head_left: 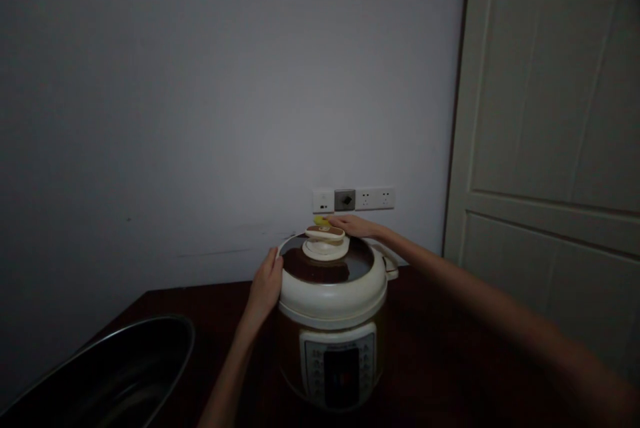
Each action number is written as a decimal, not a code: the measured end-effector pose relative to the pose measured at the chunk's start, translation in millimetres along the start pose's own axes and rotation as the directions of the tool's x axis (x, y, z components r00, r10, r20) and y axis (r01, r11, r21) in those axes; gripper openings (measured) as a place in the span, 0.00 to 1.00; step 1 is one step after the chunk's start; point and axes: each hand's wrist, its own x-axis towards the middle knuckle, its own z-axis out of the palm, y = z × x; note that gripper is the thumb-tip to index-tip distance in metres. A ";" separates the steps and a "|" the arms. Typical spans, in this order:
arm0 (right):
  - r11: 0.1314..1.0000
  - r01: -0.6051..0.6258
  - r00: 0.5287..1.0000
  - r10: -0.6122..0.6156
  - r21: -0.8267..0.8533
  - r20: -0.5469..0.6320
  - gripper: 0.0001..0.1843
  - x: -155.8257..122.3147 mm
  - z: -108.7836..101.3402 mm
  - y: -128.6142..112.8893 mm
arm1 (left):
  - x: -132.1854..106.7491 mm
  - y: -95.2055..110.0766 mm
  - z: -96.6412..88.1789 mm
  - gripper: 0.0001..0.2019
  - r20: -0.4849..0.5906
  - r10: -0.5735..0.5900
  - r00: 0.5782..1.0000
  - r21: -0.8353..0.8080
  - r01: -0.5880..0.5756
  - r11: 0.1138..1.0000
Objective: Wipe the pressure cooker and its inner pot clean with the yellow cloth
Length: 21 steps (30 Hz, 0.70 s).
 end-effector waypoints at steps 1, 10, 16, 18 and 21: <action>0.999 0.032 0.999 -0.032 0.003 -0.012 0.23 -7.1 -0.8 -0.2 | -0.1 0.1 0.5 0.25 -0.005 0.004 1.000 0.000 -0.004 1.000; 0.989 -0.005 0.999 -0.001 -0.149 -0.038 0.22 11.3 7.8 -7.6 | -1.6 2.9 1.2 0.25 -0.003 -0.015 1.000 0.017 0.015 1.000; 0.947 -0.175 0.980 0.141 -0.270 -0.140 0.28 14.2 5.5 -0.8 | -1.9 2.1 0.5 0.24 -0.006 0.024 1.000 -0.004 -0.024 1.000; 0.937 -0.196 0.976 0.157 -0.289 -0.152 0.29 -4.9 2.9 -3.5 | -1.5 1.6 1.7 0.24 -0.015 0.027 1.000 -0.007 -0.027 1.000; 0.947 -0.145 0.987 0.116 -0.285 -0.115 0.28 -43.5 1.5 -17.1 | -0.8 1.0 3.8 0.24 -0.026 0.027 0.999 0.006 -0.027 1.000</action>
